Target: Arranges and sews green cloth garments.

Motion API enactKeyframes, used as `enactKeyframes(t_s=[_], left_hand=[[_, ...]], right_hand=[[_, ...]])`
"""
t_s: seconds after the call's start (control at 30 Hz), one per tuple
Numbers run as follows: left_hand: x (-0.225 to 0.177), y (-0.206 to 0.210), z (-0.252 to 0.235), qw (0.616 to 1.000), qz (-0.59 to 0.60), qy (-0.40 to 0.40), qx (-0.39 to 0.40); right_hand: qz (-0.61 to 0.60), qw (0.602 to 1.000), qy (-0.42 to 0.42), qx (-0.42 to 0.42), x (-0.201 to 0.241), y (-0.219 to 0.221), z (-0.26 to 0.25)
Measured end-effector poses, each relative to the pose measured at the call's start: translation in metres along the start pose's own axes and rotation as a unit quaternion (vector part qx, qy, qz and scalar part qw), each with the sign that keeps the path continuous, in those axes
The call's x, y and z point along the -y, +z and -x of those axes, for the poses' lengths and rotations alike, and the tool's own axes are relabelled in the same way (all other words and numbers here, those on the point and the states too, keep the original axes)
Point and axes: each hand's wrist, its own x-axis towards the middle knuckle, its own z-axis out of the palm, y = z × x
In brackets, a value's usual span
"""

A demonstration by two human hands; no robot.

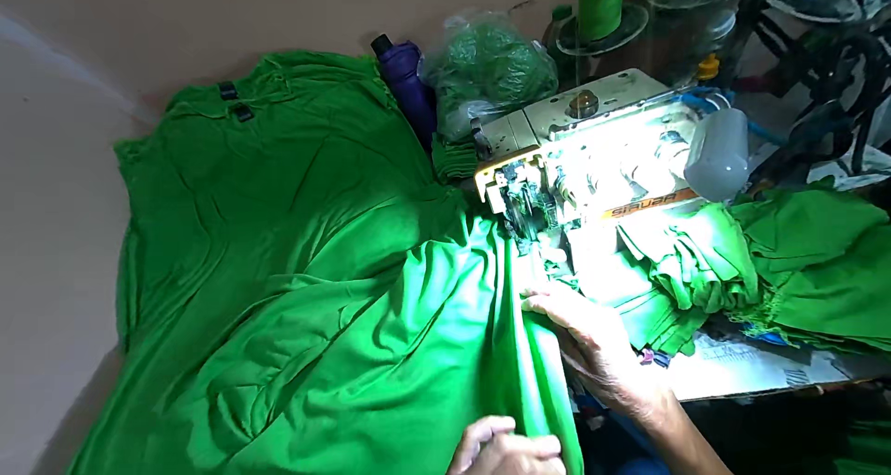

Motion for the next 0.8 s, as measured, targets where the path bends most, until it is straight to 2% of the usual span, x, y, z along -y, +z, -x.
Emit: enactKeyframes(t_s=[0.17,0.3,0.37,0.57,0.7,0.8], left_hand=[[0.03,0.02,-0.019,0.991,-0.13,-0.001,-0.034],[0.059,0.036,-0.041,0.975,-0.206,0.028,-0.084],[0.066,0.039,-0.054,0.964,-0.246,0.019,-0.102],[0.086,0.054,-0.084,0.93,-0.32,-0.016,-0.177],[0.096,0.064,-0.088,0.917,-0.331,-0.105,-0.196],[0.11,0.063,-0.098,0.928,-0.262,-0.183,-0.193]], right_hand=[[-0.021,0.997,0.005,-0.079,-0.002,0.016,0.015],[-0.072,0.981,0.079,-0.164,0.013,0.044,0.039],[-0.1,0.972,0.119,-0.177,0.022,0.06,0.052],[-0.101,0.978,0.17,-0.071,0.054,0.068,0.065],[-0.099,0.981,0.154,-0.06,0.048,0.073,0.067],[-0.093,0.986,0.12,-0.066,0.03,0.073,0.065]])
